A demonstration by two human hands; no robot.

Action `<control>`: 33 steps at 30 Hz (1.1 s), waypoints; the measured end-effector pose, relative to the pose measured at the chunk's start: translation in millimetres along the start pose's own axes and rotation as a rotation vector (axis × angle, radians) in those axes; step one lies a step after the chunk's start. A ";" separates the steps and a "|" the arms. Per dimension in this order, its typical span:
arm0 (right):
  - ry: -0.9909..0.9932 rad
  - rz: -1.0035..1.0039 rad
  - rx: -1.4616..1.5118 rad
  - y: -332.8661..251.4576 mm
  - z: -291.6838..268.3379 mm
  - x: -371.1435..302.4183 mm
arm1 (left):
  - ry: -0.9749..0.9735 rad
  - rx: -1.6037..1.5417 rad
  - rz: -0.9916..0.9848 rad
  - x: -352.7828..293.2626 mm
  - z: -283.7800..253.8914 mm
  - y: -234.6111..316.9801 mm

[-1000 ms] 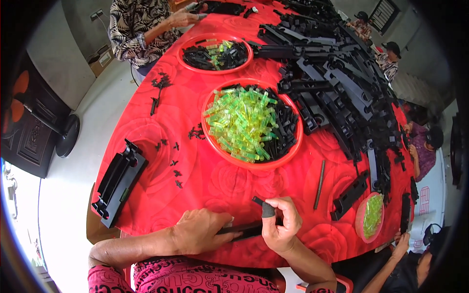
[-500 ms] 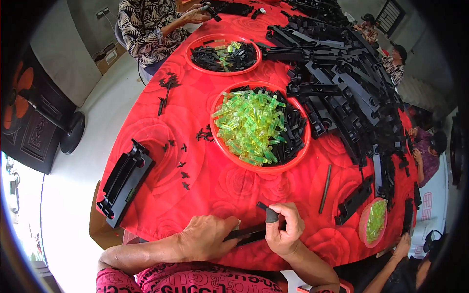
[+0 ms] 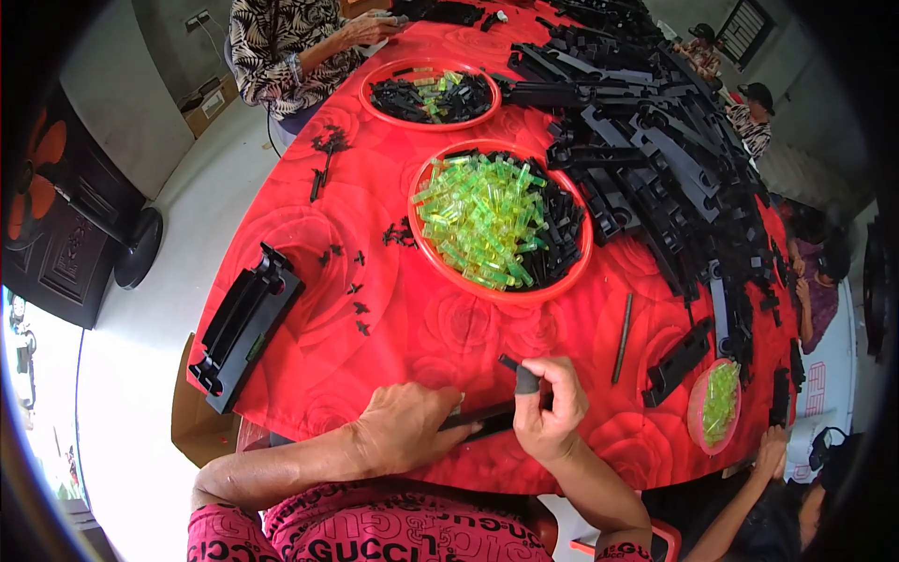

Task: The person wraps protective bandages around their fingers, then takes black plastic frames and inserts green level vials into them by hand.

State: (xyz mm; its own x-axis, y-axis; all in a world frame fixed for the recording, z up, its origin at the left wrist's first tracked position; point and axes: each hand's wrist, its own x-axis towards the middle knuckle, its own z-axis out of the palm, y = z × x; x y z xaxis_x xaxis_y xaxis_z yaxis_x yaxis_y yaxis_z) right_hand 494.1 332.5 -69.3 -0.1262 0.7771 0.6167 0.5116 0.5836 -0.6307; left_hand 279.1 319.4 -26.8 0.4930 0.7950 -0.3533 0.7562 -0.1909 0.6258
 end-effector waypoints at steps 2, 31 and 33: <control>0.033 -0.038 -0.035 5.5 -0.4 2.7 | 0.076 0.005 0.006 1.8 3.3 -2.3; -0.587 -0.123 -0.234 -130.1 -29.5 43.2 | 0.033 -1.018 0.094 -73.6 9.1 -51.5; -0.636 -0.103 -0.235 -136.5 -24.3 42.3 | 0.074 -0.936 0.122 -77.2 8.4 -50.1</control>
State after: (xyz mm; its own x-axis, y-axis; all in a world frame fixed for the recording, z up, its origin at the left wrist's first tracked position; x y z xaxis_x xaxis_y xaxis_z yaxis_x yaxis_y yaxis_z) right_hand 439.6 279.9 54.3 -0.6220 0.7496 0.2263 0.6320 0.6513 -0.4200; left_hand 206.8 262.8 -36.7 0.4930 0.8407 -0.2239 0.0329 0.2391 0.9704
